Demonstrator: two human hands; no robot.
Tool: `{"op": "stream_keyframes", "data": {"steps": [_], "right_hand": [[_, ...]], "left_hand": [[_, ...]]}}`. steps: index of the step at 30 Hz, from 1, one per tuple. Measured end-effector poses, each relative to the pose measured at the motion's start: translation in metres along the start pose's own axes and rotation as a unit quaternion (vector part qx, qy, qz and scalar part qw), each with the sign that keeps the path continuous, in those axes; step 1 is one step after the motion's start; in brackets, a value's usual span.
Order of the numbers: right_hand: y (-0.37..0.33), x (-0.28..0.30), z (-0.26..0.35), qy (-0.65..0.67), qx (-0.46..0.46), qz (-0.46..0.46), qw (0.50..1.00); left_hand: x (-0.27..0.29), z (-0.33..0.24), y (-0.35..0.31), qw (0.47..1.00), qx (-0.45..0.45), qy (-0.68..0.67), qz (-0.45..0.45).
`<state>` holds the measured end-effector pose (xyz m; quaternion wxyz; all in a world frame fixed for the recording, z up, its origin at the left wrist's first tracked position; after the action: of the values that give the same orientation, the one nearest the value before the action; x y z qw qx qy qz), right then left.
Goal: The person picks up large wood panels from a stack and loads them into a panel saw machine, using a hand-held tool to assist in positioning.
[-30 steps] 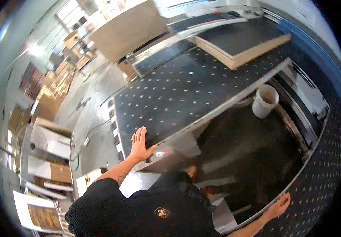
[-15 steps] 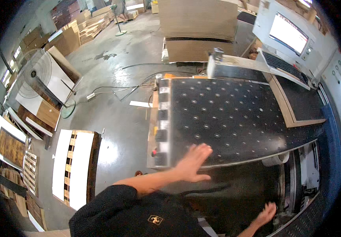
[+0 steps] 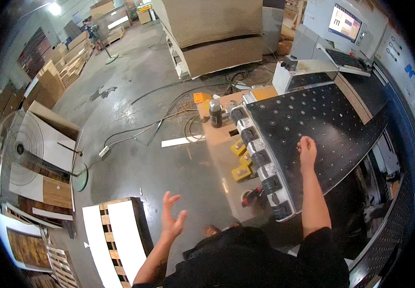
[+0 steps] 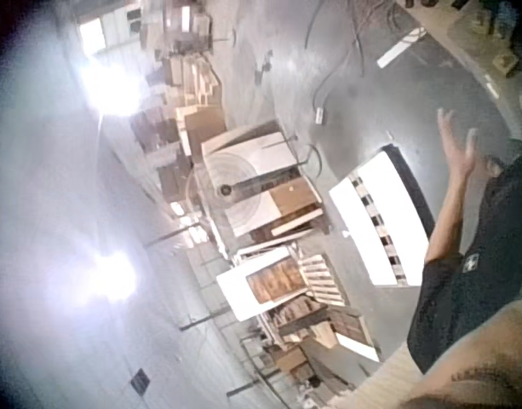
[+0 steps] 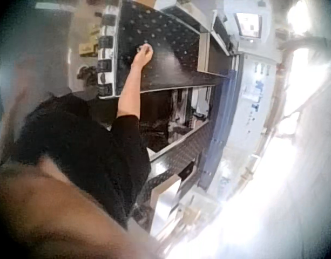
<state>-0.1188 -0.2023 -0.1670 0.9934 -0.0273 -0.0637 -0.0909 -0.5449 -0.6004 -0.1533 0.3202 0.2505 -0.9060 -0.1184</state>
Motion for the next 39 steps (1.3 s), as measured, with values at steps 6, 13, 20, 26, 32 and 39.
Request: {"op": "stream_keyframes", "data": {"steps": [6,13,20,26,32,39], "right_hand": [[0.024,-0.015,-0.011,0.062,-0.020,-0.109,0.992],[0.012,-0.014,0.004,0.073,-0.027,-0.202,0.976],[0.011,-0.059,0.027,0.141,-0.069,-0.347,0.924],[0.042,-0.217,0.113,0.006,-0.015,-0.288,0.958],[0.097,-0.353,0.141,0.027,0.009,-0.301,0.953],[0.223,-0.489,0.142,-0.072,-0.070,-0.180,0.978]], "left_hand": [[0.059,0.082,0.040,0.994,0.100,-0.032,-0.026],[0.064,0.291,0.107,0.954,0.286,-0.007,0.085],[0.136,0.482,0.130,0.824,0.496,0.102,0.255],[0.152,0.600,0.221,0.762,0.598,0.034,0.245],[0.122,0.752,0.459,0.854,0.448,0.004,0.263],[0.086,0.770,0.732,0.902,0.359,-0.044,0.235]]}}
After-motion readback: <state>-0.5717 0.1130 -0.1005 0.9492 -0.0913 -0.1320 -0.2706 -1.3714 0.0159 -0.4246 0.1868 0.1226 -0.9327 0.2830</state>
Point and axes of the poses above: each hand's wrist, its own y-axis towards the middle knuckle, its own x-axis out of the back of the hand, z = x × y, the point moved 6 cm from there along y, towards the middle knuckle, and after that the axes turned 7 degrees about -x, right-handed, at the moved point
